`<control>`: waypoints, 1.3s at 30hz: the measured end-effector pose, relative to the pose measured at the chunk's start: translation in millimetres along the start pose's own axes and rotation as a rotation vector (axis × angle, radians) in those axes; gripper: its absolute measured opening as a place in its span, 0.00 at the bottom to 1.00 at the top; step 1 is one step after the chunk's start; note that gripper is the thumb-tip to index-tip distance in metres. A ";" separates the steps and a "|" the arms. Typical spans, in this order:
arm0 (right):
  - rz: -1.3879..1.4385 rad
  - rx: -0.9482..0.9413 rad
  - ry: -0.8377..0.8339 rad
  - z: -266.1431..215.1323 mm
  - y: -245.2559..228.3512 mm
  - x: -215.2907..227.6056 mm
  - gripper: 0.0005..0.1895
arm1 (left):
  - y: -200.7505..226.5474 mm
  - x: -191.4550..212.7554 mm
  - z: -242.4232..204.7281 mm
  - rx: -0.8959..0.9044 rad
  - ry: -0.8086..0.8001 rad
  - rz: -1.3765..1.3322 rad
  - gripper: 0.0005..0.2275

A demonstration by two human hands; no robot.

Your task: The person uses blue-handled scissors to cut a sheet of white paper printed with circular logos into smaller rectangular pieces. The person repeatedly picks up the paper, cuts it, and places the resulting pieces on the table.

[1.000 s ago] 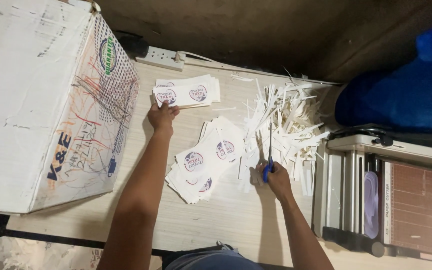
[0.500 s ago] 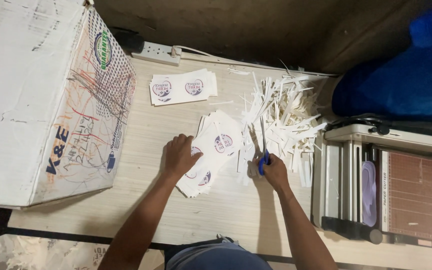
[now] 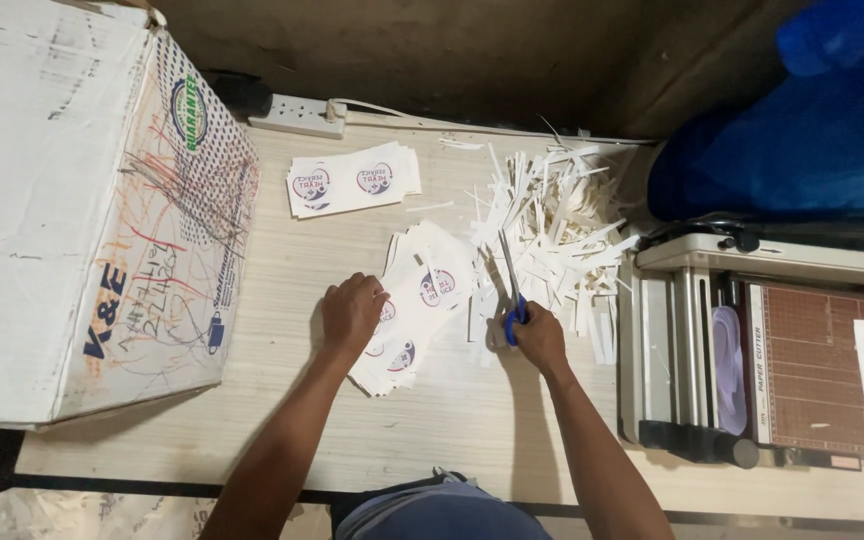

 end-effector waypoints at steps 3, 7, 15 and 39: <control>0.000 0.009 0.008 3.4 5.1 -2.3 0.09 | 11.6 23.5 1.7 0.002 -0.009 -0.089 0.08; -0.003 -0.085 -0.020 -7.4 -10.6 5.1 0.17 | 32.7 36.2 1.9 -0.013 -0.035 -0.204 0.06; 0.529 0.009 -0.021 10.2 30.4 -8.5 0.12 | 97.2 58.4 -14.1 -0.213 -0.141 -0.287 0.07; 0.773 0.012 -0.075 -56.5 -102.3 14.7 0.13 | 85.2 18.4 -18.0 0.348 -0.007 -1.342 0.11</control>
Point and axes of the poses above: each hand's wrist, its own z-axis towards the middle knuckle, its own x-axis out of the back of the hand, y = z × x, the point moved 6 cm from there along z, towards the middle knuckle, and after that the axes turned 3 degrees about x, right-handed, at the moved point
